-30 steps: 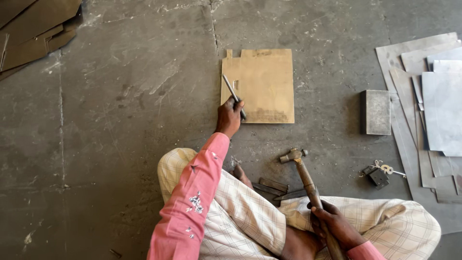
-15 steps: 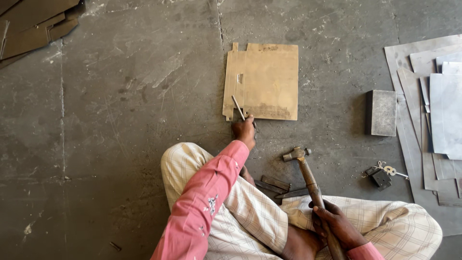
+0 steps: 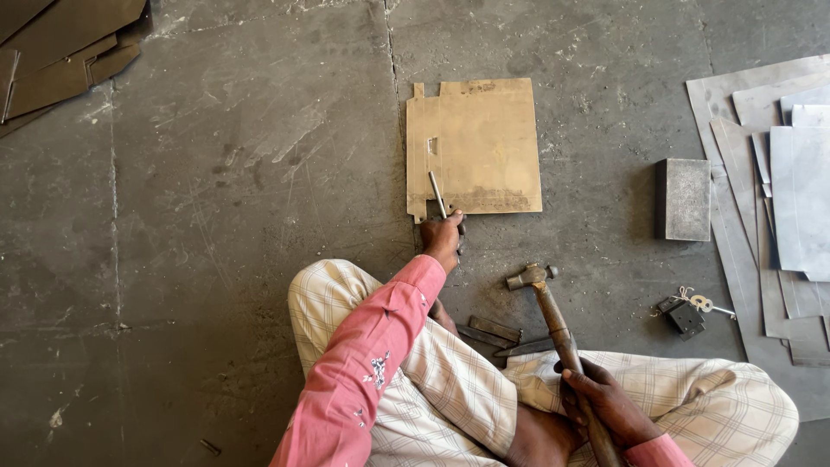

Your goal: The person sits on the floor and uses a hammer and metal punch to create holes and indentations in a rectangular brass sheet. They repeatedly position the punch on the metal, strike it with the hammer, and adjust the sheet's orientation to work on different areas.

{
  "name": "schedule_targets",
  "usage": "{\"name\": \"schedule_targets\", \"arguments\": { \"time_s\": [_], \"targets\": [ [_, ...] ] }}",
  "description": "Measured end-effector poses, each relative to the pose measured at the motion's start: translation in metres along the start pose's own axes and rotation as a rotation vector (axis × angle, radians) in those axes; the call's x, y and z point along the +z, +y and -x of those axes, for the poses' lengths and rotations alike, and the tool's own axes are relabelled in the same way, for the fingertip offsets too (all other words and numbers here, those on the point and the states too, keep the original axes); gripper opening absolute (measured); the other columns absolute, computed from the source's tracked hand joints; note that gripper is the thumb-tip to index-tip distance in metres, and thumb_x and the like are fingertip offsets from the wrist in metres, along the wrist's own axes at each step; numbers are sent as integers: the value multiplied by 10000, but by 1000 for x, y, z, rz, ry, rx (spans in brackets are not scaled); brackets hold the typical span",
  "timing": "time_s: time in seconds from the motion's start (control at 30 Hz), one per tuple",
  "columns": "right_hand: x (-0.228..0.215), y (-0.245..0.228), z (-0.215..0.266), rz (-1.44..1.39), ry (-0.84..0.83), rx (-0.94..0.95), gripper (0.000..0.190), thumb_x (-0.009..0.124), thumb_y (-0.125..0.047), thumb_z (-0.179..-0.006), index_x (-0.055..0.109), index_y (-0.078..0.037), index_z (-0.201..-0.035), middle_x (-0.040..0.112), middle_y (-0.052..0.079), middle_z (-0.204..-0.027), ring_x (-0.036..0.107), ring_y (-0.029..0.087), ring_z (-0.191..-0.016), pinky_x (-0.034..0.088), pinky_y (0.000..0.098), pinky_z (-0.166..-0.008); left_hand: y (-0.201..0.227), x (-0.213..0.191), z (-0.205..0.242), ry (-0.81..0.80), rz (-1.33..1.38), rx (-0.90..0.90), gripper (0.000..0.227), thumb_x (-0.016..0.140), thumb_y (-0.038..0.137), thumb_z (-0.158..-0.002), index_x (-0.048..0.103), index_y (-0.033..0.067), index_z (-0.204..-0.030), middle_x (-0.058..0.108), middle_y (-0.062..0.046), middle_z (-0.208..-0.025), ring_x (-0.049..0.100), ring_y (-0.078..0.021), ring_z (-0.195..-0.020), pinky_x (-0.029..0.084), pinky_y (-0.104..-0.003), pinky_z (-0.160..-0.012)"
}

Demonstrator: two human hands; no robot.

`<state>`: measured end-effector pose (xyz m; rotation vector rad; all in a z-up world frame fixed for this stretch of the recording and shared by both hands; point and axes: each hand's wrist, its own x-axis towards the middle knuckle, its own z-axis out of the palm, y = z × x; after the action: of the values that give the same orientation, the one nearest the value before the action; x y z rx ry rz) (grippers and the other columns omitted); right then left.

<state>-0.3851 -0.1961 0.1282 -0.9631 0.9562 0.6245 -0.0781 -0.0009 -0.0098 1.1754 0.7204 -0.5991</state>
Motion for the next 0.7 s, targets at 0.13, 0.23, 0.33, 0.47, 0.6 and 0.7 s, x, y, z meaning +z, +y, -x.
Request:
{"name": "schedule_targets", "arguments": {
  "time_s": [0.13,0.23,0.33,0.47,0.6,0.7],
  "targets": [
    [0,1,0,15,-6,-4,330,582,-202,-959,537,20,-1199,504,54,-647,473,147,-462,404,303,-381,6,2,14,61,-91,-11,245,720,175,-962,649,24,-783,598,-63,-590,434,-139,-379,310,-338,-363],
    [-3,2,-1,18,-10,-9,330,584,-201,-962,536,26,-1196,499,54,-642,468,149,-459,401,306,-381,16,1,18,216,-416,241,354,656,316,-1012,691,43,-789,638,-56,-621,537,-122,-439,415,-297,-401],
    [-4,4,-5,35,-13,-16,330,585,-196,-963,535,36,-1193,495,55,-635,463,153,-455,395,309,-382,39,-5,8,-207,-128,857,260,575,280,-1139,616,68,-993,614,-54,-774,564,-103,-642,456,-261,-573],
    [-5,6,-6,131,13,-34,320,600,-138,-948,544,38,-1210,498,61,-634,466,159,-459,394,310,-398,55,-4,-4,-436,-348,737,158,613,193,-1032,655,60,-1106,696,-71,-938,676,-123,-804,622,-295,-680],
    [7,-9,4,268,59,-73,276,624,-128,-956,541,11,-1180,520,91,-630,480,193,-454,417,348,-395,61,4,-3,-436,-689,836,176,607,162,-1014,660,57,-1145,720,-61,-919,711,-140,-810,644,-294,-711],
    [14,-34,25,457,118,-256,235,617,-112,-948,490,-14,-1120,579,82,-665,538,182,-498,454,342,-408,61,5,4,-438,-715,836,175,622,130,-1005,639,42,-1156,699,-56,-855,681,-140,-771,607,-310,-698]
  ]
}}
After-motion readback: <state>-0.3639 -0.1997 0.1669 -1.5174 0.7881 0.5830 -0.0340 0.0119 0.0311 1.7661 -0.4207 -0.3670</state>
